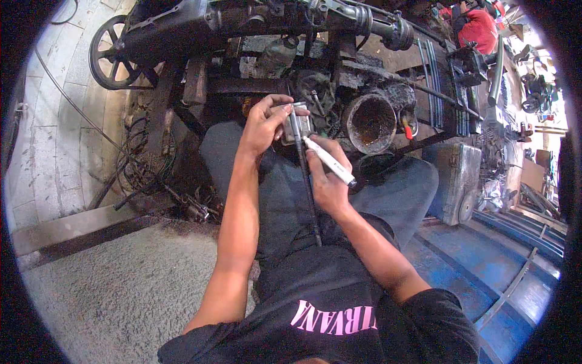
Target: Marking a small metal tube and a square bracket using a white marker.
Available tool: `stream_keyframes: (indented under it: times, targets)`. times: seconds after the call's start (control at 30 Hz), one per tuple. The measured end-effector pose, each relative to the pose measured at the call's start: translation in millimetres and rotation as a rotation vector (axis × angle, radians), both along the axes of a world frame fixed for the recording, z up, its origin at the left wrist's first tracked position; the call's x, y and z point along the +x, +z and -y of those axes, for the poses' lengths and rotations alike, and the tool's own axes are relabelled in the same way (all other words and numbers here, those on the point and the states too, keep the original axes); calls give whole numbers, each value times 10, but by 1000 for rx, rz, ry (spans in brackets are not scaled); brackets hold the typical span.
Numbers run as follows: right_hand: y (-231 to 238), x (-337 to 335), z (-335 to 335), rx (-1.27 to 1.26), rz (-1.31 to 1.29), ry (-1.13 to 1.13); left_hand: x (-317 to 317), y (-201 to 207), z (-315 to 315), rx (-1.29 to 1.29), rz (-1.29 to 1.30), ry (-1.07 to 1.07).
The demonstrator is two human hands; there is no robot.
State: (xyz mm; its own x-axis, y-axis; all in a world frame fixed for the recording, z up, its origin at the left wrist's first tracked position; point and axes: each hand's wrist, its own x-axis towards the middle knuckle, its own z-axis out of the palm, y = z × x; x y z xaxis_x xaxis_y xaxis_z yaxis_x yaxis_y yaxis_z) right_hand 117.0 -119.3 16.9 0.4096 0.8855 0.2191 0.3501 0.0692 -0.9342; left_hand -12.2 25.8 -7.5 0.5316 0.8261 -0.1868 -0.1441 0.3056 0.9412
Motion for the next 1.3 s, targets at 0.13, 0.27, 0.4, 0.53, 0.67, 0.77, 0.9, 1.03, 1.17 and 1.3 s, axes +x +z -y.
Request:
stream_keyframes:
  times: [0.13, 0.27, 0.4, 0.53, 0.67, 0.77, 0.9, 1.03, 1.17, 1.3]
  targets:
    - [21, -22, -19, 27, 29, -2, -5, -71, -20, 50, -52, -16]
    - [10, -18, -28, 43, 33, 34, 13, -119, -14, 39, -10, -6]
    - [39, -17, -26, 41, 47, 32, 17, -104, -19, -8, 17, 20]
    - [23, -17, -22, 39, 20, 38, 6, -121, -13, 46, -20, -14]
    - [-8, -9, -30, 50, 46, 44, 25, -86, -10, 43, 8, 9]
    - [-25, -11, -33, 66, 55, 44, 32, -77, -9, 66, -30, 15]
    - [4, -33, -24, 31, 35, 5, 27, -83, -2, 54, -25, 23]
    - [-115, -22, 7, -72, -133, -54, 3, -34, -19, 58, -4, 2]
    - [-38, -37, -4, -28, -93, -14, -38, -64, -52, 180, -60, 50]
    - [19, -24, -2, 51, 32, 21, -32, -75, -35, 187, -79, 103]
